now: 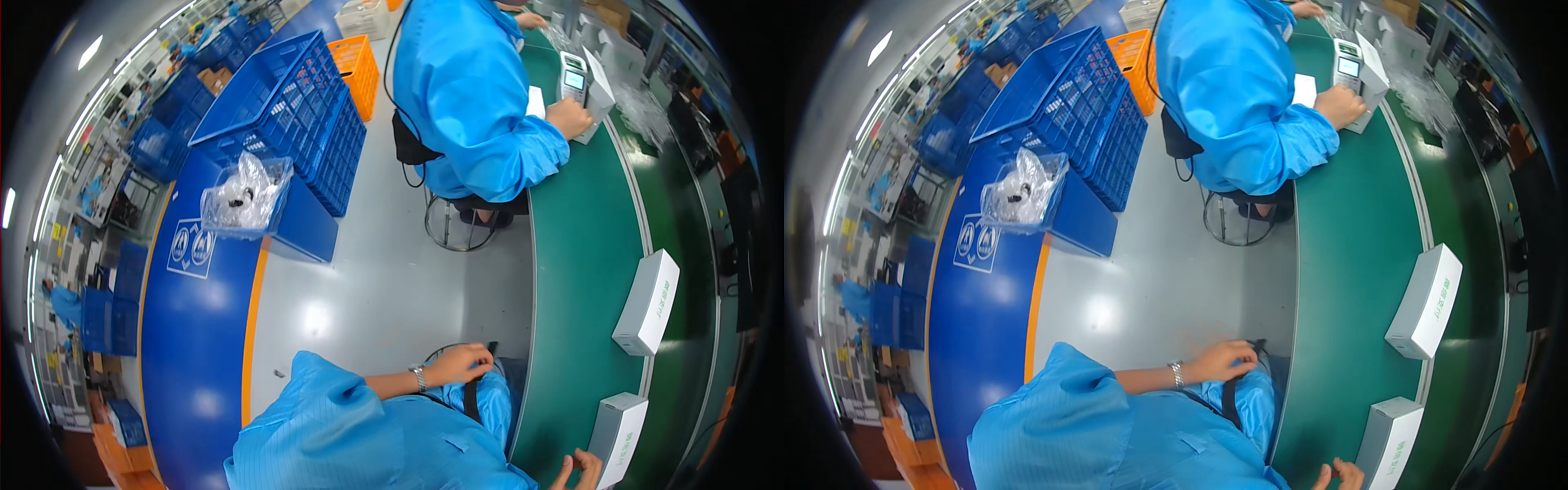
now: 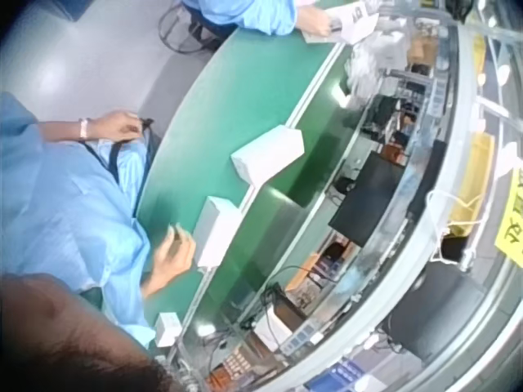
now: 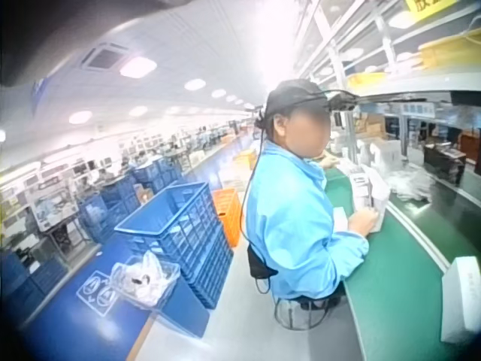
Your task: Applying labels and small components to white boxes on an electronics factory assembly line.
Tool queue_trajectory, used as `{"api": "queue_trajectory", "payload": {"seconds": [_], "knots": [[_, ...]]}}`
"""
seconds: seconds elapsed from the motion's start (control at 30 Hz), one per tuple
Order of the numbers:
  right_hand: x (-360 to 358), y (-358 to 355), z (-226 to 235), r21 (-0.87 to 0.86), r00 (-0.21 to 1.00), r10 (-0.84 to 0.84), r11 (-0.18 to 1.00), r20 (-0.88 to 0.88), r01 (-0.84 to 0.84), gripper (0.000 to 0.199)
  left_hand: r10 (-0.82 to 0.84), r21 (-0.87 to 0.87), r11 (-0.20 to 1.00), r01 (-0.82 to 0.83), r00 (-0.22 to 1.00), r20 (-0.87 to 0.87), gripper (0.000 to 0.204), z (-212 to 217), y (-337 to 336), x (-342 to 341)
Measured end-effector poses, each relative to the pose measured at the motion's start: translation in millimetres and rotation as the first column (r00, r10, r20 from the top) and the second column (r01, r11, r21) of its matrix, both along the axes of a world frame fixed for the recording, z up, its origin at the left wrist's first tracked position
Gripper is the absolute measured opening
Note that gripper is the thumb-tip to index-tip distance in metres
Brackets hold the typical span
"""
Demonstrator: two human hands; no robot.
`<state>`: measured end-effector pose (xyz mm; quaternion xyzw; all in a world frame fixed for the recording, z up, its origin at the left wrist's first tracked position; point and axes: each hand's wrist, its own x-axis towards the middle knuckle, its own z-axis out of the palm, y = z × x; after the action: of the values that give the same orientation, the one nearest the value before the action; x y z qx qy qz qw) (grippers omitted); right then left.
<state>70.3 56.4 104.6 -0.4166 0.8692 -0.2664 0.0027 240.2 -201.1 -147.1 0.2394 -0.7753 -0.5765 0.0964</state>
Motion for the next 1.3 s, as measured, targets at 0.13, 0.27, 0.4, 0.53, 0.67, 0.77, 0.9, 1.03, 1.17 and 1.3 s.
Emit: {"api": "queue_trajectory", "payload": {"seconds": [0.13, 0.27, 0.4, 0.53, 0.67, 0.77, 0.9, 1.03, 1.17, 1.3], "knots": [[-9.9, 14.3, -6.6, -0.102, 0.987, -0.006, 0.995, 0.158, 0.022, 0.013, 0.162, -0.078, 0.984, -0.161, 0.987, 0.012, 0.025, 12.6, 8.4, 14.3], [-13.8, -17.6, 1.7, -0.152, 0.944, 0.246, 0.965, 0.22, -0.216, 0.012, 0.414, -0.063, 0.91, -0.409, 0.898, 0.149, 0.035, 1.5, 18.2, 81.8], [5.8, -58.6, 16.6, -0.104, 0.879, 0.408, 0.913, 0.247, -0.395, 0.01, 0.641, -0.057, 0.753, -0.656, 0.71, 0.291, 0.041, -38.8, 64.6, 161.2], [28.4, -99.4, 6.9, -0.099, 0.703, 0.634, 0.761, 0.322, -0.641, 0.011, 0.653, -0.079, 0.666, -0.742, 0.529, 0.542, 0.037, -73.9, 157.5, 230.6], [44.0, -165.6, -34.8, 0.127, 0.596, 0.785, 0.583, 0.166, -0.803, 0.009, 0.753, -0.117, 0.488, -0.865, 0.349, 0.557, 0.029, -98.3, 226.6, 258.3], [26.8, -209.6, -90.3, 0.538, 0.363, 0.897, 0.441, -0.252, -0.718, 0.018, 0.742, -0.043, 0.398, -0.917, 0.293, 0.602, 0.026, -132.0, 235.4, 270.9], [-16.5, -211.6, -142.2, 0.771, 0.204, 0.901, 0.434, -0.384, -0.466, 0.024, 0.689, 0.13, 0.34, -0.931, 0.341, 0.64, 0.021, -179.7, 196.6, 305.5], [-4.6, -216.5, -138.3, 0.714, 0.288, 0.903, 0.428, -0.318, -0.553, 0.02, 0.839, -0.043, 0.052, -0.998, 0.02, 0.543, 0.019, -227.1, 143.2, 348.3], [21.9, -239.4, -144.1, 0.784, 0.287, 0.932, 0.345, -0.221, -0.516, 0.017, 0.809, -0.054, -0.254, -0.966, -0.243, 0.536, 0.02, -283.8, 132.0, 396.3], [96.5, -317.8, -172.3, 0.535, 0.756, 0.587, 0.555, 0.29, -0.637, 0.018, 0.698, -0.063, -0.356, -0.932, -0.31, 0.645, 0.022, -344.2, 163.9, 431.6]]}}
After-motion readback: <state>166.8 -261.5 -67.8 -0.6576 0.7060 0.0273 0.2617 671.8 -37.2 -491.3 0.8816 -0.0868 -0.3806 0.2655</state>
